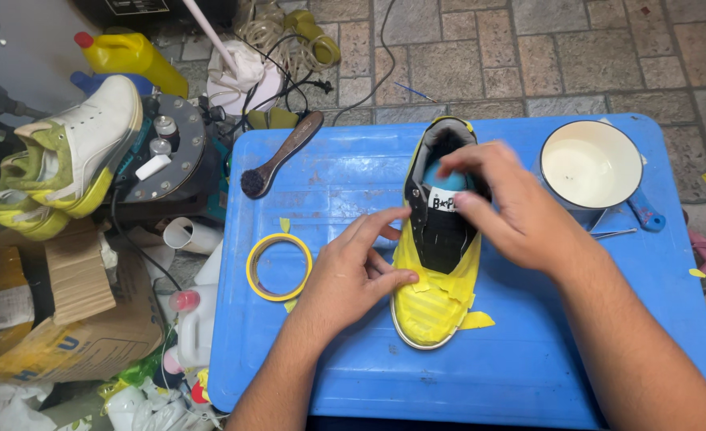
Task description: The person applies yellow masking tape to a black and yellow sneaker on a blue workbench. They tear and place multiple strips of tape to cover the upper and sides of the shoe, smoothing each piece by hand.
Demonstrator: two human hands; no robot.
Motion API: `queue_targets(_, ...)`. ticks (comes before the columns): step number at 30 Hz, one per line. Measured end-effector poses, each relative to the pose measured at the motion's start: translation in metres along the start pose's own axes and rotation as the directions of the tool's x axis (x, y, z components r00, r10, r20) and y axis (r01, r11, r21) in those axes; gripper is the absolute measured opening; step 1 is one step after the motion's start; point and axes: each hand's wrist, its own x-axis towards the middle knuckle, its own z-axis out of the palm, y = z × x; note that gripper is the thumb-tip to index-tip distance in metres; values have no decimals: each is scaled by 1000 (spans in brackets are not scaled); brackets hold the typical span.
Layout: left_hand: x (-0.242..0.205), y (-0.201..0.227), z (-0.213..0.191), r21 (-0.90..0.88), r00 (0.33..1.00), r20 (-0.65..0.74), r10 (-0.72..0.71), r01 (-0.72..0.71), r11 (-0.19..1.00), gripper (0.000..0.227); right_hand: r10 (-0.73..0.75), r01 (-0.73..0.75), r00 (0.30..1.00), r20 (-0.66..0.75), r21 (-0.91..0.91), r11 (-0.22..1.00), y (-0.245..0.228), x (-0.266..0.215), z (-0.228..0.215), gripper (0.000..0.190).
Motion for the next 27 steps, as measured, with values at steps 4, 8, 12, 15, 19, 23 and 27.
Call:
queue_targets(4,0,1,2,13,999,38,-4,3,1000,90,-19,-30,950,-313,-151,988,6,-37,9,33)
queue_targets(8,-1,1,4,41,997,75,30,-33,999,94,111,-99,971,-213,66,993,8,-70,35,59)
queue_targets(12,-1,-1,11,44,998,61,12,-14,999,98,17,-15,998,-57,30,999,21,-82,47,92)
queue_targets(15,-2,0,23,10,1000,11,-1,1,1000,96,-13,13,1000,6,28,1000,35,-81,43,96)
queue_targets(19,-3,0,37,54,999,-44,20,-17,998,96,-24,24,999,27,18,1000,39,-83,44,94)
queue_targets(23,-4,-3,40,99,996,-65,62,-55,994,96,19,-18,1000,-14,58,998,36,-86,45,91)
queue_targets(27,-2,-4,43,89,994,-84,63,-56,994,94,13,-10,1000,-20,130,992,38,-84,35,91)
